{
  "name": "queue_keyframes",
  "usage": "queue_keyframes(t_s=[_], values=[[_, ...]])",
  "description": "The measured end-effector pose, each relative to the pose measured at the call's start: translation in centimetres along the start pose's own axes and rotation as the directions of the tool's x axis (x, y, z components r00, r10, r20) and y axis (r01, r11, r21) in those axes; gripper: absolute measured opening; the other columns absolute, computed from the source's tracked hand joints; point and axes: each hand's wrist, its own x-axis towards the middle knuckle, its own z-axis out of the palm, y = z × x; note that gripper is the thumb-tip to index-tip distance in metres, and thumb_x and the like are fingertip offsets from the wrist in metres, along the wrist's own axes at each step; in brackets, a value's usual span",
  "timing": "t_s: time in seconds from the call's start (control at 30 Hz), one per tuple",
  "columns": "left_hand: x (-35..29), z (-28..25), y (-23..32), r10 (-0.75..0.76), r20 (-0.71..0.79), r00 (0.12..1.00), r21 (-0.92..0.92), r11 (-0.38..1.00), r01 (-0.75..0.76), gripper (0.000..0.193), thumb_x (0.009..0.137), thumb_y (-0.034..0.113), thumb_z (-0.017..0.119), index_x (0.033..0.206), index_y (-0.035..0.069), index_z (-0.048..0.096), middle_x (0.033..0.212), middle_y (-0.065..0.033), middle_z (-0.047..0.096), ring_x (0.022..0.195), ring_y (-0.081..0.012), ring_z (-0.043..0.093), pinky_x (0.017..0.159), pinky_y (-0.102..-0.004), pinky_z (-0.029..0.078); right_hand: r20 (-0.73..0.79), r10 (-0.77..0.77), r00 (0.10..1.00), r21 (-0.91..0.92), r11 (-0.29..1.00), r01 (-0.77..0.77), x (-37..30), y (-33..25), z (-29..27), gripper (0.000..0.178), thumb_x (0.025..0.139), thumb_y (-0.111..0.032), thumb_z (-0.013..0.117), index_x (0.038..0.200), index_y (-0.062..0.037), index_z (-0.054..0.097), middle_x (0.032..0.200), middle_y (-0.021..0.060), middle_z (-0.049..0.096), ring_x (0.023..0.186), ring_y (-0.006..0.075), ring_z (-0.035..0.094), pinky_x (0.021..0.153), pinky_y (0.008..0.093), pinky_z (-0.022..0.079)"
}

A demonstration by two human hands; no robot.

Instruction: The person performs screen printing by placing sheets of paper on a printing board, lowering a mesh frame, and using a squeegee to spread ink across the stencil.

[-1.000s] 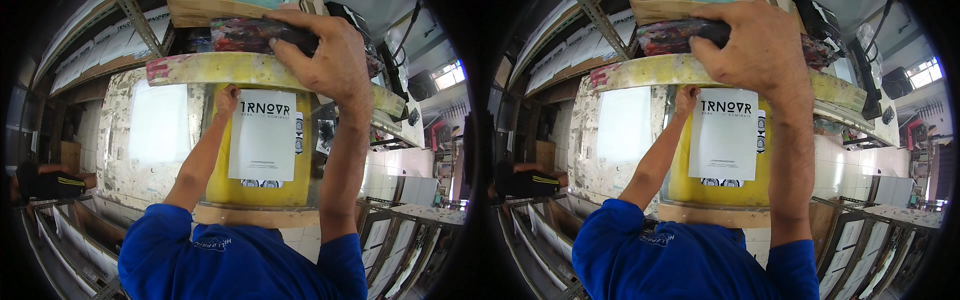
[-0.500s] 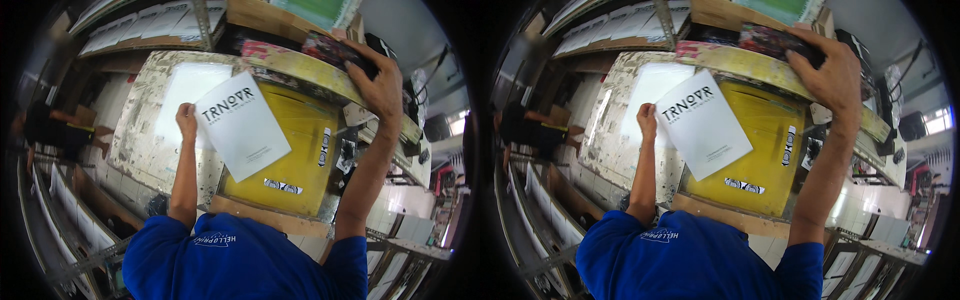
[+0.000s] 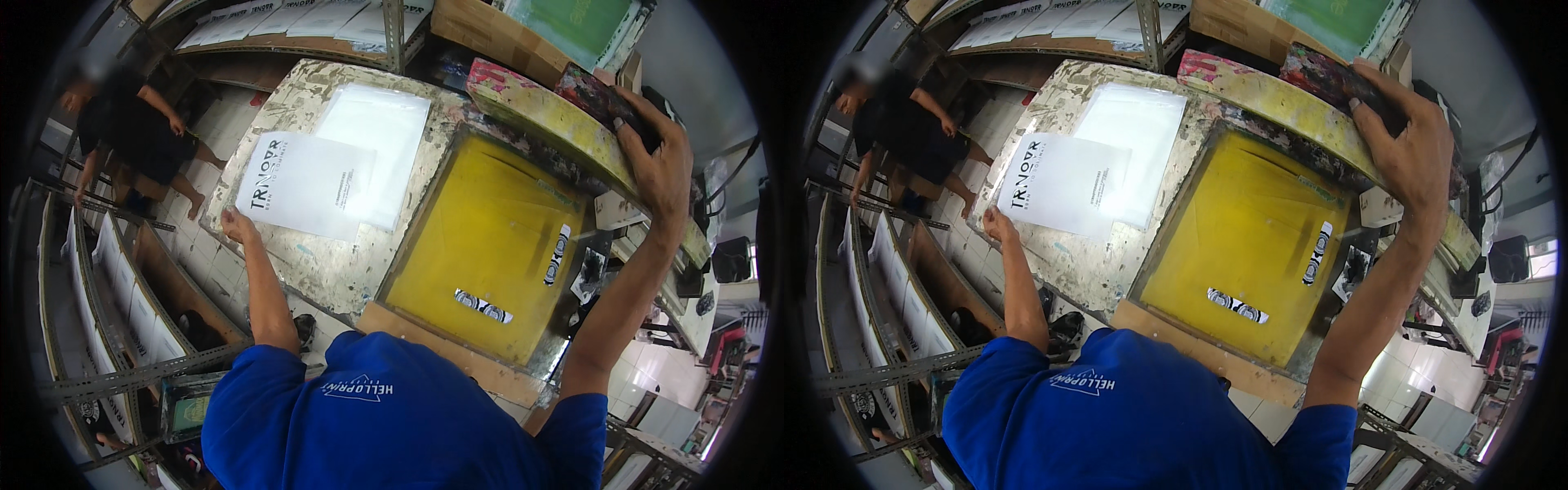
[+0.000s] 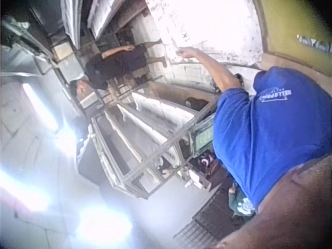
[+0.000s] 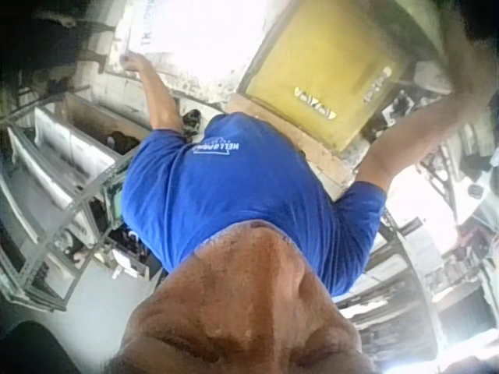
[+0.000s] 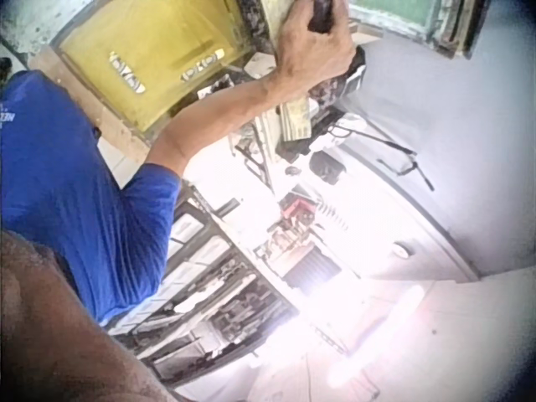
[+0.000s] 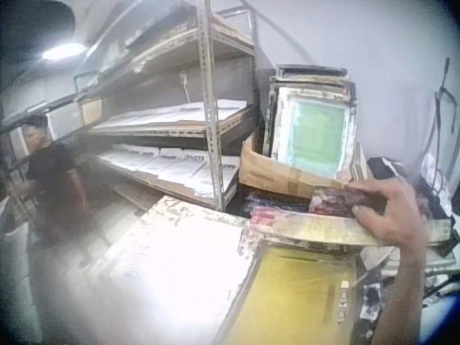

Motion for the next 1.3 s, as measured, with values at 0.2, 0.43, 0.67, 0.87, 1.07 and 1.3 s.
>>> queue_keyframes(t_s=[0.2,0.43,0.67,0.87,1.07,1.3], values=[[-12.7,1.4,6.9,0.727,0.416,0.547,-0.123,0.640,-0.758,0.037,0.086,0.011,0.080,0.119,-0.001,0.072,0.117,-0.0191,0.073,0.109,-0.0355,0.069,0.101,-0.0410,0.051,-0.009,0.013,1.000,0.043,0.999,-0.013,-0.6,0.9,0.6,0.041,0.086,-0.024,0.072,0.126,-0.0166,0.075,0.106,0.0167,0.077,0.096,0.0262,0.074,0.089,0.0351,0.054],[-30.6,0.9,7.2,0.464,0.881,0.091,-0.220,0.573,-0.790,0.023,0.090,0.025,0.076,0.109,0.012,0.079,0.134,-0.0094,0.069,0.138,-0.0335,0.053,0.110,-0.0498,0.039,0.001,0.001,1.000,0.014,1.000,-0.001,-0.5,0.8,0.4,0.039,0.086,-0.025,0.073,0.124,-0.0182,0.076,0.104,0.0149,0.078,0.093,0.0261,0.074,0.087,0.0350,0.054],[-32.1,2.5,8.6,0.504,0.815,0.285,-0.261,0.759,-0.596,0.011,0.089,0.015,0.075,0.097,0.008,0.079,0.110,-0.0075,0.078,0.118,-0.0310,0.069,0.103,-0.0451,0.046,0.005,-0.036,0.999,-0.028,0.999,0.036,-0.2,0.9,0.2,0.039,0.085,-0.028,0.074,0.122,-0.0192,0.077,0.102,0.0138,0.078,0.089,0.0276,0.074,0.084,0.0369,0.055],[-36.0,-0.8,15.6,0.389,0.870,-0.302,-0.478,0.815,-0.328,0.031,0.094,0.029,0.072,0.117,0.009,0.076,0.134,-0.0137,0.068,0.136,-0.0353,0.056,0.116,-0.0531,0.037,-0.050,-0.043,0.998,-0.034,0.999,0.041,-0.3,1.2,0.5,0.037,0.085,-0.031,0.074,0.120,-0.0196,0.078,0.098,0.0139,0.078,0.086,0.0298,0.074,0.082,0.0384,0.055],[-38.9,-2.6,10.3,0.194,0.898,-0.394,-0.438,0.455,-0.775,0.067,0.093,0.049,0.067,0.152,0.021,0.051,0.168,-0.0109,0.030,0.156,-0.0422,0.020,0.122,-0.0695,0.014,-0.018,-0.058,0.998,-0.022,0.998,0.057,-0.3,0.8,0.4,0.036,0.084,-0.031,0.073,0.118,-0.0190,0.078,0.098,0.0126,0.077,0.085,0.0279,0.072,0.081,0.0362,0.055],[-47.6,0.9,11.0,0.318,0.693,-0.647,-0.717,0.391,-0.577,0.066,0.096,0.051,0.062,0.154,0.022,0.048,0.168,-0.0075,0.030,0.157,-0.0390,0.017,0.125,-0.0650,0.009,-0.075,-0.034,0.997,0.035,0.999,0.037,0.2,0.1,0.5,0.041,0.074,-0.025,0.073,0.107,-0.0013,0.078,0.092,0.0192,0.077,0.085,0.0317,0.076,0.082,0.0376,0.058]])
